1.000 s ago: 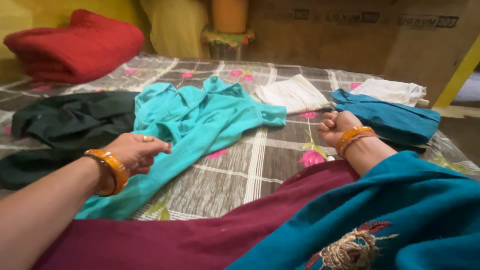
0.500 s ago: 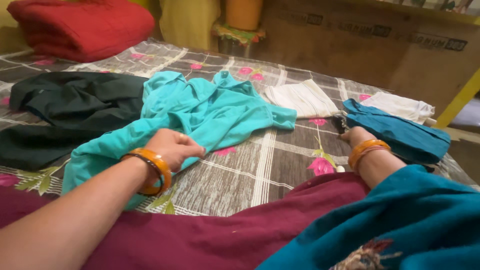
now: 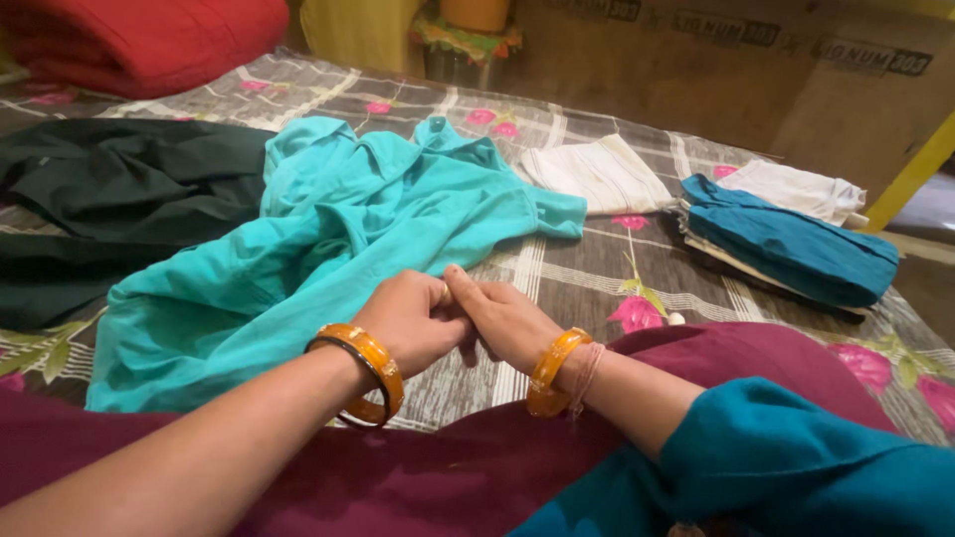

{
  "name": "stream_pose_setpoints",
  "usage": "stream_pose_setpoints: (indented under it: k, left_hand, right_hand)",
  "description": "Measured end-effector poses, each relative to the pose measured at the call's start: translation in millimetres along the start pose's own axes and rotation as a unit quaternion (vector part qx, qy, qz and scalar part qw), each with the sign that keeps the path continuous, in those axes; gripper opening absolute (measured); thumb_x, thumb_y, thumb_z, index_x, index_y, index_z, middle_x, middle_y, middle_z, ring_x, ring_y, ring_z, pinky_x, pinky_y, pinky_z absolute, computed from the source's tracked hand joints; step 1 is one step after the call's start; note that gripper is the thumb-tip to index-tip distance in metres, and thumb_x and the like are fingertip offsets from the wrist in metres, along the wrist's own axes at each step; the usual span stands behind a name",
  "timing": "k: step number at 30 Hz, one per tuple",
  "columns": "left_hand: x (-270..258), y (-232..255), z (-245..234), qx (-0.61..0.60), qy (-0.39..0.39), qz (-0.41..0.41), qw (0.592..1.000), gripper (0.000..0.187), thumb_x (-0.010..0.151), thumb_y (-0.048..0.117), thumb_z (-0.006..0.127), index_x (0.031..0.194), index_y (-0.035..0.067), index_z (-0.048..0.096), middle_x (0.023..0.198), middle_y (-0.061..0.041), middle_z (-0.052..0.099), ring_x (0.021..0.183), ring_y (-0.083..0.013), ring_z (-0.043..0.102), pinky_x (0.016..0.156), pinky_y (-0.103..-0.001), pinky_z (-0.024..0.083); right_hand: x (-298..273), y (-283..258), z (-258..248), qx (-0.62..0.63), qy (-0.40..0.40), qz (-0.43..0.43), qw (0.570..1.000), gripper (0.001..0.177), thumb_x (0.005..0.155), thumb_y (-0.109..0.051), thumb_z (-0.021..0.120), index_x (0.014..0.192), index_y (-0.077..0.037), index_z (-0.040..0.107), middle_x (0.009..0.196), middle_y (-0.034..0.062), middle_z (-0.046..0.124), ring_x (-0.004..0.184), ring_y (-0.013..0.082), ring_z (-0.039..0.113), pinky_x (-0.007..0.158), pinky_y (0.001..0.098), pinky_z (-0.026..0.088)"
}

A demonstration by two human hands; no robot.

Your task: The person sits on a bed with a teal shirt laid out and mends it by hand. They work a needle and thread through the shirt fabric, pull the thread taut repeatedly, and at one point hold a button against the placket while stitching it in place.

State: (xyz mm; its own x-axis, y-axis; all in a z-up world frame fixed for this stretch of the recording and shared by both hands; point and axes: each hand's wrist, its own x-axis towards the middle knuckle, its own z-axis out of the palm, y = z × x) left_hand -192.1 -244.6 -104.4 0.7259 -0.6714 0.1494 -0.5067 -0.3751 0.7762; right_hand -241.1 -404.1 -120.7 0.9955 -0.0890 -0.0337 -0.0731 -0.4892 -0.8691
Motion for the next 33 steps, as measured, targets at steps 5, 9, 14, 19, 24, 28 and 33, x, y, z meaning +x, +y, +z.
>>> stream_pose_setpoints:
  k: [5, 9, 14, 19, 24, 28, 33]
  left_hand:
    - [12.6, -15.6, -0.5, 0.017, 0.044, -0.015, 0.999, 0.019, 0.082, 0.023, 0.073, 0.086, 0.006, 0.08, 0.073, -0.008, 0.078, 0.067, -0.0142, 0.073, 0.066, -0.031, 0.055]
    - [23.0, -22.9, 2.6, -0.132, 0.004, -0.037, 0.991, 0.027, 0.093, 0.025, 0.063, 0.084, 0.003, 0.076, 0.071, -0.004, 0.072, 0.056, -0.01, 0.058, 0.051, -0.03, 0.046]
    - [22.3, -28.8, 0.9, -0.186, -0.01, -0.048, 0.981, 0.023, 0.091, 0.02, 0.062, 0.08, 0.003, 0.072, 0.071, -0.004, 0.073, 0.047, -0.0085, 0.051, 0.043, -0.029, 0.04]
    - [17.2, -31.4, -9.6, -0.168, 0.014, -0.101, 0.981, 0.02, 0.089, 0.024, 0.068, 0.085, 0.005, 0.072, 0.072, -0.005, 0.075, 0.049, -0.0106, 0.053, 0.045, -0.029, 0.042]
    - [12.3, -43.5, -23.5, -0.038, 0.075, -0.059, 0.995, 0.02, 0.086, 0.025, 0.071, 0.084, 0.006, 0.077, 0.072, -0.003, 0.079, 0.064, -0.0089, 0.07, 0.063, -0.028, 0.055]
    - [10.9, -51.8, -35.5, 0.009, 0.076, -0.055, 0.996, 0.021, 0.087, 0.026, 0.07, 0.084, 0.006, 0.077, 0.072, -0.003, 0.078, 0.066, -0.0111, 0.071, 0.066, -0.029, 0.056]
    - [6.9, -66.3, -58.6, 0.057, 0.077, -0.06, 0.994, 0.02, 0.088, 0.026, 0.071, 0.087, 0.007, 0.077, 0.073, -0.004, 0.078, 0.066, -0.0138, 0.072, 0.066, -0.031, 0.057]
  right_hand:
    - [5.2, -2.7, 0.4, -0.067, 0.044, -0.038, 0.996, 0.073, 0.094, -0.068, 0.038, 0.105, -0.007, 0.078, 0.081, 0.0079, 0.074, 0.075, 0.0182, 0.065, 0.072, 0.0342, 0.053]
    - [8.8, -5.0, -0.6, -0.119, 0.093, -0.02, 0.988, 0.084, 0.092, -0.073, 0.038, 0.083, -0.001, 0.079, 0.078, 0.0151, 0.075, 0.082, 0.0279, 0.073, 0.082, 0.0368, 0.054]
    - [10.4, -7.2, 2.1, -0.152, 0.107, 0.007, 0.983, 0.084, 0.09, -0.073, 0.035, 0.075, -0.003, 0.079, 0.074, 0.0179, 0.075, 0.079, 0.032, 0.074, 0.081, 0.0393, 0.054]
    - [10.2, -1.0, -3.3, -0.156, 0.155, 0.039, 0.975, 0.079, 0.091, -0.07, 0.045, 0.076, 0.002, 0.072, 0.064, 0.0235, 0.067, 0.067, 0.0329, 0.07, 0.072, 0.0446, 0.053]
    - [19.1, 15.3, -8.9, -0.193, 0.244, -0.031, 0.95, 0.052, 0.08, -0.048, 0.065, 0.063, 0.001, 0.07, 0.053, 0.0199, 0.058, 0.051, 0.0337, 0.061, 0.057, 0.0463, 0.052]
    - [27.1, 31.2, -21.8, -0.291, 0.279, -0.03, 0.915, 0.039, 0.081, -0.039, 0.062, 0.064, -0.006, 0.074, 0.062, 0.019, 0.065, 0.055, 0.036, 0.066, 0.061, 0.0459, 0.055]
    - [40.8, 50.6, -53.0, -0.406, 0.317, -0.063, 0.855, 0.038, 0.087, -0.041, 0.057, 0.075, -0.013, 0.079, 0.077, 0.0179, 0.071, 0.072, 0.0393, 0.071, 0.073, 0.0476, 0.058]
